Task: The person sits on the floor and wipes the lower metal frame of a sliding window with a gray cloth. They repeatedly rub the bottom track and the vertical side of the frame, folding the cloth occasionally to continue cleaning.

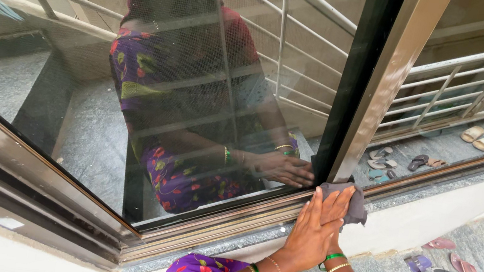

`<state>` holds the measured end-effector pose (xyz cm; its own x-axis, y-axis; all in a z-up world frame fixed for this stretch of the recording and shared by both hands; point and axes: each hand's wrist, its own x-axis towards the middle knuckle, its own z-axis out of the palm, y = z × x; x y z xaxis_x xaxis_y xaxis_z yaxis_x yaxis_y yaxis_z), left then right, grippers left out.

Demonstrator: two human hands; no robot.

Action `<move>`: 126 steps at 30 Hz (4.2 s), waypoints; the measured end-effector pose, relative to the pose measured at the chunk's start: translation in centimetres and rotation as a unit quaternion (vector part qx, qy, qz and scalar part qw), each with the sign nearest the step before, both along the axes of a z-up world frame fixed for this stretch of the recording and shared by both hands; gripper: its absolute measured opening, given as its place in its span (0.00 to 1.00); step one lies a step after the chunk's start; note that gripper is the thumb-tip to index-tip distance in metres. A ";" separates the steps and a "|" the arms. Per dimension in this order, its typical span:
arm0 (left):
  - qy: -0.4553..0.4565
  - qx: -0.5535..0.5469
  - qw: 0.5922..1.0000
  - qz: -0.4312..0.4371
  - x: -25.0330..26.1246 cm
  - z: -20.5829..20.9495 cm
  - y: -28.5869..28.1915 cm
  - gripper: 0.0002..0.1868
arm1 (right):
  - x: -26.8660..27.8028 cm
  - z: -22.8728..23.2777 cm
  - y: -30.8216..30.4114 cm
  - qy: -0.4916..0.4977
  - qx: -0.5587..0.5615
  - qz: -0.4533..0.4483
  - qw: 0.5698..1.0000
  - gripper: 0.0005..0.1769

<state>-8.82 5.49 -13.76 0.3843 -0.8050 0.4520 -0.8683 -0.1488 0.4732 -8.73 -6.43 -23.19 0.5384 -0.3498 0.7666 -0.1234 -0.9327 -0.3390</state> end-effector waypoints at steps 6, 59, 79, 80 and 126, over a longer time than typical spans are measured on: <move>0.021 -0.004 1.000 -0.022 1.6 1.1 3.6 0.18 | -2.6 0.6 0.5 -0.012 0.175 0.134 0.975 0.48; -0.349 -0.063 0.934 0.049 4.7 5.5 -7.0 0.32 | 3.0 6.2 -10.6 -0.182 0.242 -0.098 0.948 0.41; -0.519 0.090 0.849 0.039 4.1 17.4 -8.5 0.34 | 2.7 10.1 -13.5 -0.207 0.187 -0.050 0.959 0.42; -0.522 0.102 0.846 0.036 4.1 17.3 -8.3 0.34 | 2.5 9.3 -12.3 -0.176 0.187 -0.058 0.965 0.43; 0.063 -0.245 0.966 0.059 4.4 8.7 10.7 0.20 | 1.6 3.3 0.8 0.097 -0.061 0.152 0.982 0.38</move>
